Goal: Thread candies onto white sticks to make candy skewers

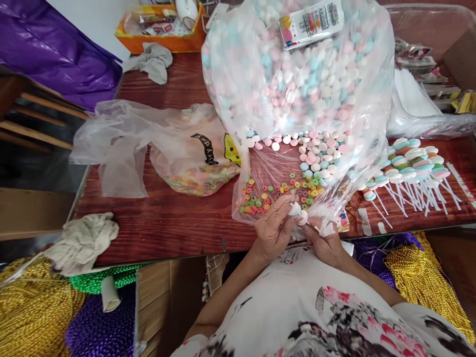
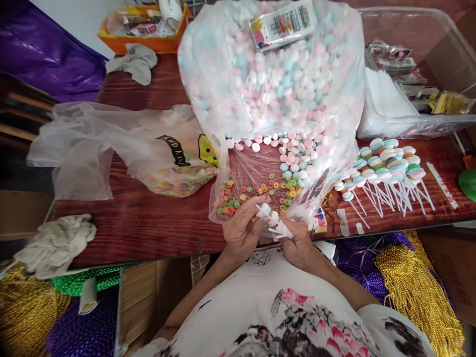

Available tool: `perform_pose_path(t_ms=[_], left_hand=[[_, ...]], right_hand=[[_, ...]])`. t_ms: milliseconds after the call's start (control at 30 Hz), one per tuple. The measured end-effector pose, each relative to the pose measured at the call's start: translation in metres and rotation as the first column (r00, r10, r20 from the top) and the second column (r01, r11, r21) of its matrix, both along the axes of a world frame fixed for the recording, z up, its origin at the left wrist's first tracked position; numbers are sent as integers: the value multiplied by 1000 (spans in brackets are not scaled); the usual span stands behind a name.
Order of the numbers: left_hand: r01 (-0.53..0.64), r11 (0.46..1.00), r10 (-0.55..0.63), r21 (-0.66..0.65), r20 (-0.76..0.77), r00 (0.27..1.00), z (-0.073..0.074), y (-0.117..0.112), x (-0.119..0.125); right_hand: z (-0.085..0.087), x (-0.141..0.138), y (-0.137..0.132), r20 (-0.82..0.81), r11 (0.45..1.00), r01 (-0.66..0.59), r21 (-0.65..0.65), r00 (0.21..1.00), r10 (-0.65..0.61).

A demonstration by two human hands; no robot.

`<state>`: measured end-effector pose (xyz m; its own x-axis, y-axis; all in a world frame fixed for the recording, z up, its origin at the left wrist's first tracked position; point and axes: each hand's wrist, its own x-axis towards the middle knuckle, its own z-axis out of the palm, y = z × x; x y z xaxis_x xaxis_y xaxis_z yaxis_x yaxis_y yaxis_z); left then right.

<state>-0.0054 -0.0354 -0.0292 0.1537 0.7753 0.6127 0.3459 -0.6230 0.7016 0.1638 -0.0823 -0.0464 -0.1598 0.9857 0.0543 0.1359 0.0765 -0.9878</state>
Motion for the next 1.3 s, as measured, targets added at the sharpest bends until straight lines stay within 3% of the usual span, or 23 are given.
perform_pose_path(t_ms=[367,567,700,800,933,1033,1100,1167,1233,1300], left_hand=[[73,996,-74,-51,-16,997,-2,-11,6],[115,993,-114,-37,13,993,1,-2,8],[150,985,-141,-88,102,985,7,16,10],[178,978,-168,-108,96,981,11,26,19],[211,967,-203,-142,69,977,11,27,34],[309,932,-295,-189,99,950,13,30,36],[387,894,-376,-226,95,922,17,45,33],[372,901,-380,-225,10,925,22,73,30],[264,951,-295,-160,-213,932,24,109,33],[262,955,-298,-142,-499,814,23,145,43]], right_hand=[[5,-2,3,9,998,23,61,1000,-24],[17,-1,10,15,994,36,100,999,-38],[24,12,12,99,1000,9,29,995,-12],[19,23,11,46,998,42,-54,998,-40],[11,27,6,-51,983,129,-134,989,-137],[13,28,8,-128,958,234,-167,958,-256],[18,34,12,-169,927,317,-200,921,-351],[21,42,18,-210,883,407,-235,865,-455],[21,50,23,-271,853,459,-250,812,-517],[19,54,24,-301,857,456,-239,804,-512]])
